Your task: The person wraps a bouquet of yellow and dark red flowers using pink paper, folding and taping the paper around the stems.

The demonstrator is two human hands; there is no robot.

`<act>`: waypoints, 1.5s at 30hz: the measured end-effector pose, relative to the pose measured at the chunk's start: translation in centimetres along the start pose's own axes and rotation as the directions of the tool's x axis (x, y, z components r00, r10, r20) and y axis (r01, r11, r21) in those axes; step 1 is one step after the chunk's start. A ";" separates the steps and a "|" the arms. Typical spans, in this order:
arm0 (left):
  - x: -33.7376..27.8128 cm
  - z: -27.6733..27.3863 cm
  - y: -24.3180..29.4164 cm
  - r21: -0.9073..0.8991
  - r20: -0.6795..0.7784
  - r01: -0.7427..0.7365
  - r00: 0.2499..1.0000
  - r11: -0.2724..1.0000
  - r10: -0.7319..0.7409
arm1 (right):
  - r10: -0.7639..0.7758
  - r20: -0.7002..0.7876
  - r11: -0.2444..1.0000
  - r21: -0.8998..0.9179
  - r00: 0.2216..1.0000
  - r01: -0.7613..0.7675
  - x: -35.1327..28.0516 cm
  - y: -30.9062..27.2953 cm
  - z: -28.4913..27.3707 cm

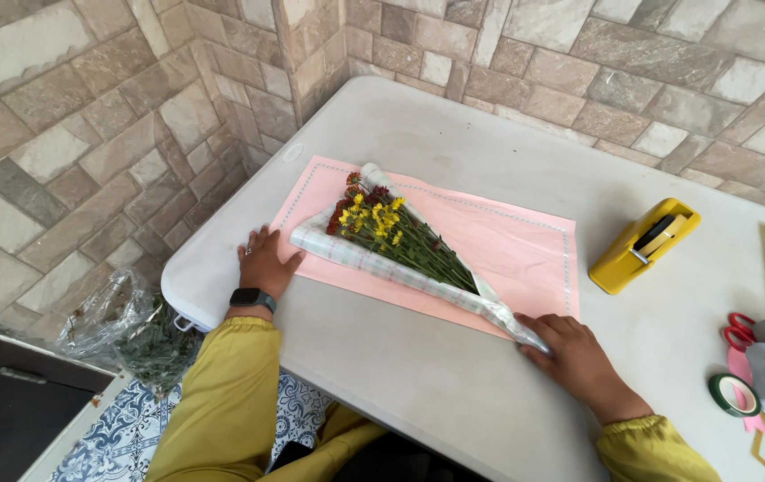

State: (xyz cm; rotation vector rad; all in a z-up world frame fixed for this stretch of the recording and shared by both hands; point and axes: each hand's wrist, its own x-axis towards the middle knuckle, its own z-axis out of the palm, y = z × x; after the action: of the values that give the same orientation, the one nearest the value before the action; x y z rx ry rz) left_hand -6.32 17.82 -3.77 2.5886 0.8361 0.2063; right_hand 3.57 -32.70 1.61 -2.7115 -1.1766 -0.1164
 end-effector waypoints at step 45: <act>-2.1 -0.4 12.5 -0.520 0.000 0.097 0.993 0.849 -0.114 | 0.253 0.440 0.845 0.333 0.862 -0.418 -2.0 -11.1 -1.8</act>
State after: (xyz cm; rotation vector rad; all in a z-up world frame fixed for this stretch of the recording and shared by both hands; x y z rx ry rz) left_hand -1.54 7.53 1.89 2.0295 0.7986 0.3843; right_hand -5.90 -27.06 4.58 -2.5491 -0.6552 0.6677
